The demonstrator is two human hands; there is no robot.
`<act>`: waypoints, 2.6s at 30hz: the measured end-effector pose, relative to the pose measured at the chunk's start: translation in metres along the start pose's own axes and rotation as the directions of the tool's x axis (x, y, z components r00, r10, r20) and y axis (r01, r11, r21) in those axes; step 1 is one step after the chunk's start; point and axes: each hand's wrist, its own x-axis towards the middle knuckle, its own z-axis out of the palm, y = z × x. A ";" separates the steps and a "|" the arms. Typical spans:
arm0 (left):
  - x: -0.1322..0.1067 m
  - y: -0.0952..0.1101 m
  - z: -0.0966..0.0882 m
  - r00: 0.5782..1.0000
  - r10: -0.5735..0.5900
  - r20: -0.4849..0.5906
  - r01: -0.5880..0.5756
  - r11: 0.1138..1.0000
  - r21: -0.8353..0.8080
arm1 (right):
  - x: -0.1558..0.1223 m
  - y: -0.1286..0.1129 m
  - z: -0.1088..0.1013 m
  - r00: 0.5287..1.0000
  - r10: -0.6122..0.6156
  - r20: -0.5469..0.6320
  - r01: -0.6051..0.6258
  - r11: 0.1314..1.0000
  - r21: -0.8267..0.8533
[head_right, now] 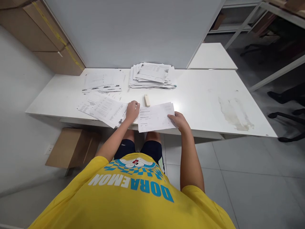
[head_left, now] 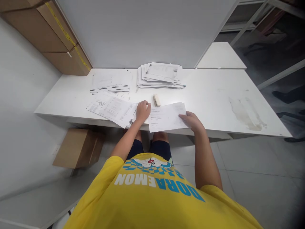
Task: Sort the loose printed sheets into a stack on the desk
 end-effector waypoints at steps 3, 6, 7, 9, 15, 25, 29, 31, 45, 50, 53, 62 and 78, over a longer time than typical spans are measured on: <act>0.000 0.000 0.005 0.996 0.048 0.075 -0.054 0.995 0.085 | 0.001 -0.006 -0.003 0.999 0.023 -0.041 -0.029 0.984 -0.177; 0.000 0.001 0.007 0.983 0.114 0.145 -0.131 0.984 0.117 | 0.003 -0.007 -0.005 0.998 0.014 -0.065 -0.030 0.968 -0.250; -0.001 0.001 0.008 0.979 0.129 0.157 -0.149 0.982 0.119 | 0.004 -0.006 -0.005 0.998 0.017 -0.068 -0.033 0.969 -0.246; -0.001 0.000 0.008 0.977 0.138 0.165 -0.159 0.980 0.120 | 0.007 -0.003 -0.006 0.997 0.012 -0.074 -0.028 0.975 -0.222; 0.001 -0.002 0.009 0.980 0.123 0.154 -0.139 0.985 0.099 | 0.018 0.009 -0.006 0.988 -0.100 -0.119 0.088 0.991 -0.101; 0.000 -0.002 0.008 0.969 0.152 0.197 -0.170 0.982 0.083 | 0.032 0.022 -0.022 0.984 -0.122 -0.128 0.124 0.992 0.003; -0.002 0.001 0.006 0.955 0.203 0.217 -0.231 0.967 0.111 | 0.031 0.020 -0.026 0.977 -0.124 -0.174 0.124 0.992 -0.014; -0.004 0.004 0.005 0.927 0.299 0.226 -0.332 0.935 0.121 | 0.029 0.017 -0.027 0.979 -0.114 -0.166 0.114 0.993 -0.011; 0.000 0.006 0.010 0.844 0.393 0.366 -0.453 0.887 0.091 | 0.022 -0.003 -0.026 0.959 -0.199 -0.203 0.182 0.978 -0.099; -0.003 0.004 0.006 0.824 0.461 0.330 -0.519 0.847 0.112 | 0.013 -0.079 -0.037 0.826 -0.557 -0.086 0.466 0.761 -0.452; -0.001 0.002 0.003 0.836 0.457 0.303 -0.509 0.853 0.117 | 0.009 -0.128 -0.033 0.804 -0.593 0.040 0.528 0.682 -0.505; -0.002 -0.003 -0.001 0.825 0.495 0.273 -0.542 0.830 0.135 | 0.088 -0.194 -0.010 0.761 -0.626 0.169 0.640 0.683 -0.353; -0.006 -0.011 -0.001 0.855 0.450 0.258 -0.478 0.876 0.055 | 0.240 -0.197 0.081 0.771 -0.407 -0.489 0.362 0.913 -0.189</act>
